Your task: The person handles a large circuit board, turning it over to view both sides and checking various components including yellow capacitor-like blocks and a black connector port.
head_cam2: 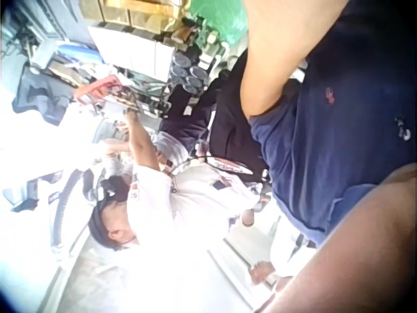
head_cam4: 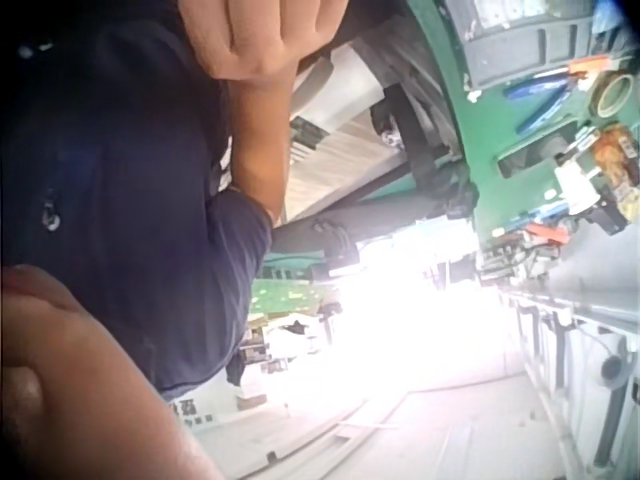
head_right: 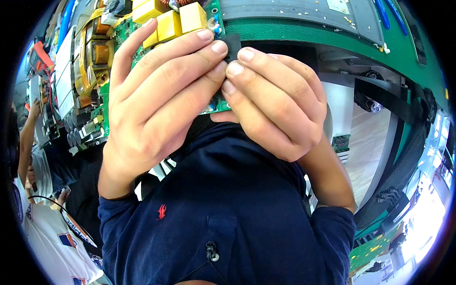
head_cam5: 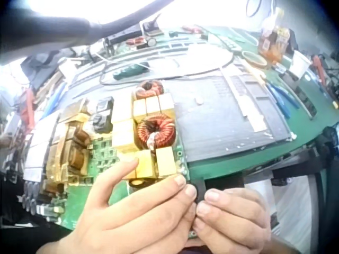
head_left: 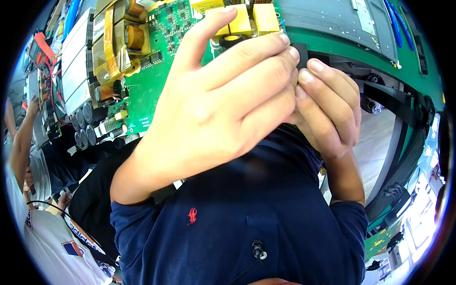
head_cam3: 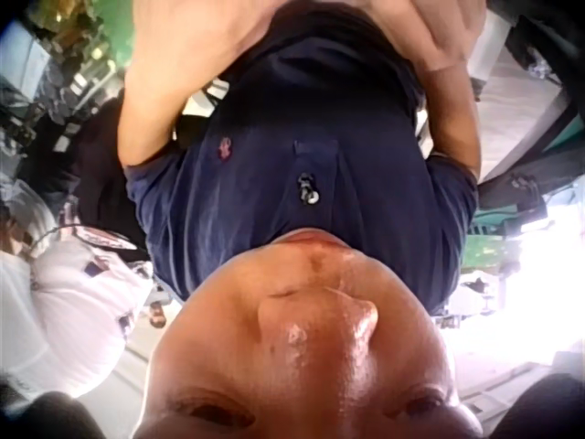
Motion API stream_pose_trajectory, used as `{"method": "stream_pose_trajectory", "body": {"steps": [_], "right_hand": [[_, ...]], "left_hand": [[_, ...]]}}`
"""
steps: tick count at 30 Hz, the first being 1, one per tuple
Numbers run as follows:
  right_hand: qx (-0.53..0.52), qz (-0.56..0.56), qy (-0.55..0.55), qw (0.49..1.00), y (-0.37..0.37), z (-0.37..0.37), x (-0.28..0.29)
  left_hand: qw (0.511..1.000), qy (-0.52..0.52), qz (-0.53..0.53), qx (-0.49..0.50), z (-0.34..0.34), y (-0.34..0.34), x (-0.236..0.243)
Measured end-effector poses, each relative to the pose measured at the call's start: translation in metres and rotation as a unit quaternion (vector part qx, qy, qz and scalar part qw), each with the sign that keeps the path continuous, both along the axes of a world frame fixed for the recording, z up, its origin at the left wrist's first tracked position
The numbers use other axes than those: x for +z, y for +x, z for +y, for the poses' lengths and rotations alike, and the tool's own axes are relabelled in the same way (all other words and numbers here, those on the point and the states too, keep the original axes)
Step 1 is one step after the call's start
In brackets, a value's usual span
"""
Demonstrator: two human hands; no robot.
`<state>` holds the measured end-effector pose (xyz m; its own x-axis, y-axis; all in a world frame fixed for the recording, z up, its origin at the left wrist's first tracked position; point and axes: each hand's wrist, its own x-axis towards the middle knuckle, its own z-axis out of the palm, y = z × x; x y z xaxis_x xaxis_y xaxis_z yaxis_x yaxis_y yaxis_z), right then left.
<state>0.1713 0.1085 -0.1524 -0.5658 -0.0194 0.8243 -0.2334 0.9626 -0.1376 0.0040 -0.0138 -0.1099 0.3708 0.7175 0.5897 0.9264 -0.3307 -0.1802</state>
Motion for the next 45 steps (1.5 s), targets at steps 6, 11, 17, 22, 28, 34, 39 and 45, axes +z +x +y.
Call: {"method": "stream_pose_trajectory", "body": {"steps": [6,11,17,22,28,34,39,45], "right_hand": [[0.015,0.051,0.008,0.999,-0.006,0.003,-0.007],[0.019,0.065,0.014,0.998,-0.011,0.004,-0.007],[0.022,0.034,-0.04,0.998,-0.014,0.003,-0.005],[-0.013,0.052,-0.039,0.998,-0.018,0.005,-0.009],[-0.057,0.017,-0.089,0.994,-0.016,0.009,0.001],[-0.05,0.011,-0.396,0.917,0.006,-0.008,0.034],[-0.001,-0.263,-0.65,0.713,0.008,-0.015,0.048],[0.04,-0.27,-0.725,0.632,-0.013,-0.016,0.048]], "left_hand": [[0.985,-0.074,-0.144,0.062,-0.005,0.021,0.012],[0.98,-0.091,-0.161,0.078,-0.008,0.022,0.012],[0.98,-0.115,-0.149,0.068,-0.008,0.007,0.017],[0.978,-0.132,-0.133,0.09,-0.018,0.014,0.016],[0.964,-0.078,-0.173,0.187,-0.04,0.023,0.018],[0.813,-0.145,-0.559,0.079,-0.071,0.072,0.003],[0.474,-0.186,-0.86,0.037,-0.063,0.09,-0.03],[0.445,-0.149,-0.881,0.054,-0.033,0.094,-0.021]]}}
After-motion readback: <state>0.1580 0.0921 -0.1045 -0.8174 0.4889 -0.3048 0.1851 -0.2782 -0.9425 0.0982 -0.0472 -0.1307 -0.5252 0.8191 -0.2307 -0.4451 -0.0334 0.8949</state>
